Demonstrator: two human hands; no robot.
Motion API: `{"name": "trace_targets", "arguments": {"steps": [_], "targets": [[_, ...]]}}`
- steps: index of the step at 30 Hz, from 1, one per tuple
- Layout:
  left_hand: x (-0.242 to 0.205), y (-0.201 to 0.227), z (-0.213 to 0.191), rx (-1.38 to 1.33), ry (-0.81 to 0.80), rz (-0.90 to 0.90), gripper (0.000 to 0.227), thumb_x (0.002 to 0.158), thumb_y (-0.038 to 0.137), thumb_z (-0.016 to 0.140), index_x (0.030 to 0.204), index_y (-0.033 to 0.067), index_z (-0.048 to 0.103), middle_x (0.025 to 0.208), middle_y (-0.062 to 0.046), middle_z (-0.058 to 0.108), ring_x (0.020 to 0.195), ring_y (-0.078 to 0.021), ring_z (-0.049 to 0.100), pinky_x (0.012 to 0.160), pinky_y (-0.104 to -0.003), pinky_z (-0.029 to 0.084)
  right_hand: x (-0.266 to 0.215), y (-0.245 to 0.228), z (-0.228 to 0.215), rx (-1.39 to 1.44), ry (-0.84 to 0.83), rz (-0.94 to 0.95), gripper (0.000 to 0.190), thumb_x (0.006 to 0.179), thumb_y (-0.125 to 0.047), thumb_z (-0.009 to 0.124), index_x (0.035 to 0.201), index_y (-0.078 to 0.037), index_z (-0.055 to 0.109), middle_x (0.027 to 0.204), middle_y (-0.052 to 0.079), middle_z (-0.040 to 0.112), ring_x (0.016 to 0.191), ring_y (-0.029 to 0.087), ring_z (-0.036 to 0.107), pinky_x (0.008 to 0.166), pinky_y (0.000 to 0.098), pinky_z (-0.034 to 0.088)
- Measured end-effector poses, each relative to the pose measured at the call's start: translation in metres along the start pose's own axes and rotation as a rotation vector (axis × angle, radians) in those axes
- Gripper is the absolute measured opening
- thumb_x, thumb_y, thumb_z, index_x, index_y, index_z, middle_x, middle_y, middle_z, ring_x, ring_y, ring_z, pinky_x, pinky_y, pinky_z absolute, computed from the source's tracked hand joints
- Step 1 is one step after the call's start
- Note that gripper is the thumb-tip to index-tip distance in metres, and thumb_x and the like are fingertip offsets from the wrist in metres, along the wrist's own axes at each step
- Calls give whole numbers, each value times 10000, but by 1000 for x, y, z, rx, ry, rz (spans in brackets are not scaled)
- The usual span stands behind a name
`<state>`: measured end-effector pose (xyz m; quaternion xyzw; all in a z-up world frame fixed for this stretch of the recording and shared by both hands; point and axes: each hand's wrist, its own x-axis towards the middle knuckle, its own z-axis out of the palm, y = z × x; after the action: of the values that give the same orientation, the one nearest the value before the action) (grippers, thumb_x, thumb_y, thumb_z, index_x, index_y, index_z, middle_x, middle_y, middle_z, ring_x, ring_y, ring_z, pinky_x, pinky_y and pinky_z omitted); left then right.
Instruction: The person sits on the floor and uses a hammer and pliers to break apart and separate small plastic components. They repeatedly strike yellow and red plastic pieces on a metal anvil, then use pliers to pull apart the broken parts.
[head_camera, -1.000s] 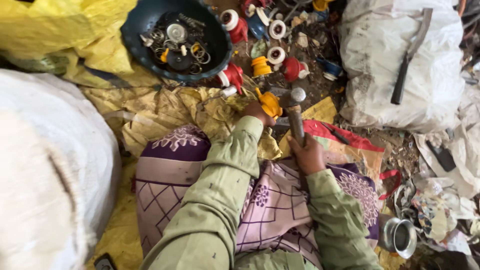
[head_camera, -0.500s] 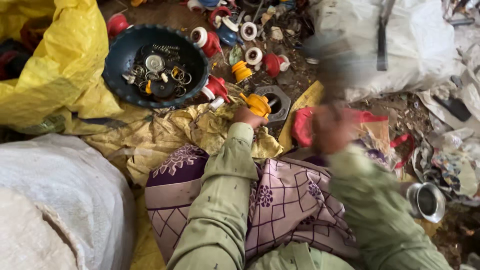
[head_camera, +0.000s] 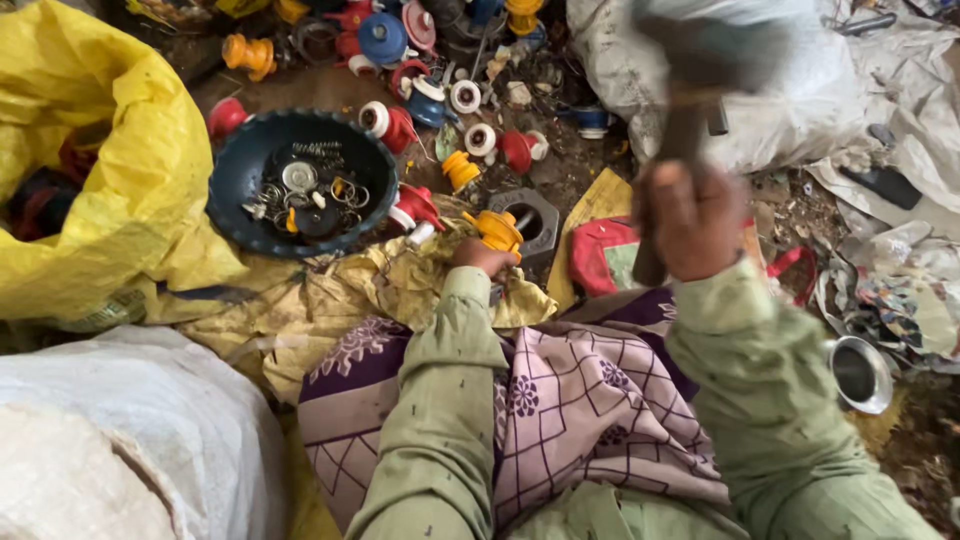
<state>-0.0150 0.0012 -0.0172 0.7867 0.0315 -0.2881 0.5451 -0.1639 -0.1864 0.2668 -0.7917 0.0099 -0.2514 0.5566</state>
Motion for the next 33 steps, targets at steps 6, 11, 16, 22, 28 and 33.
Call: {"name": "trace_targets", "arguments": {"steps": [6,11,16,22,28,33], "targets": [[16,-3,2,-47,-1,4,369,581,213,915,845,21,744,756,-120,765,560,-189,725,524,-364,601,-27,120,50,-708,-134,67,465,991,-503,606,1037,-66,756,697,197,651,633,365,662,560,471,505],[22,-6,4,248,60,-4,435,552,273,986,837,33,763,770,-103,748,599,-165,693,562,-325,552,-49,153,64,-763,-380,490,672,933,-641,631,787,7,732,629,187,691,591,314,709,581,456,539],[21,-2,0,-100,-30,-44,338,625,205,898,830,-25,761,747,-116,763,554,-192,710,500,-340,567,-22,56,38,-548,-273,377,518,974,-464,650,762,6,695,572,104,653,462,200,630,454,371,496],[12,5,-3,-145,52,-68,317,600,152,901,776,-47,726,730,-117,751,565,-184,730,496,-342,597,0,35,9,-166,-10,-69,336,1027,-328,634,878,-30,676,655,72,645,550,184,604,503,336,465],[25,-4,0,8,0,3,316,616,243,859,775,-11,760,728,-128,758,543,-178,699,518,-367,571,-34,152,81,-775,-374,205,517,937,-534,629,908,-28,730,662,204,658,574,347,647,522,464,477],[27,-20,4,272,158,90,444,553,389,929,768,39,761,740,-121,741,614,-221,698,633,-400,586,-33,116,81,-877,-403,321,692,936,-654,658,768,16,705,614,185,630,529,293,633,516,443,475]]}}
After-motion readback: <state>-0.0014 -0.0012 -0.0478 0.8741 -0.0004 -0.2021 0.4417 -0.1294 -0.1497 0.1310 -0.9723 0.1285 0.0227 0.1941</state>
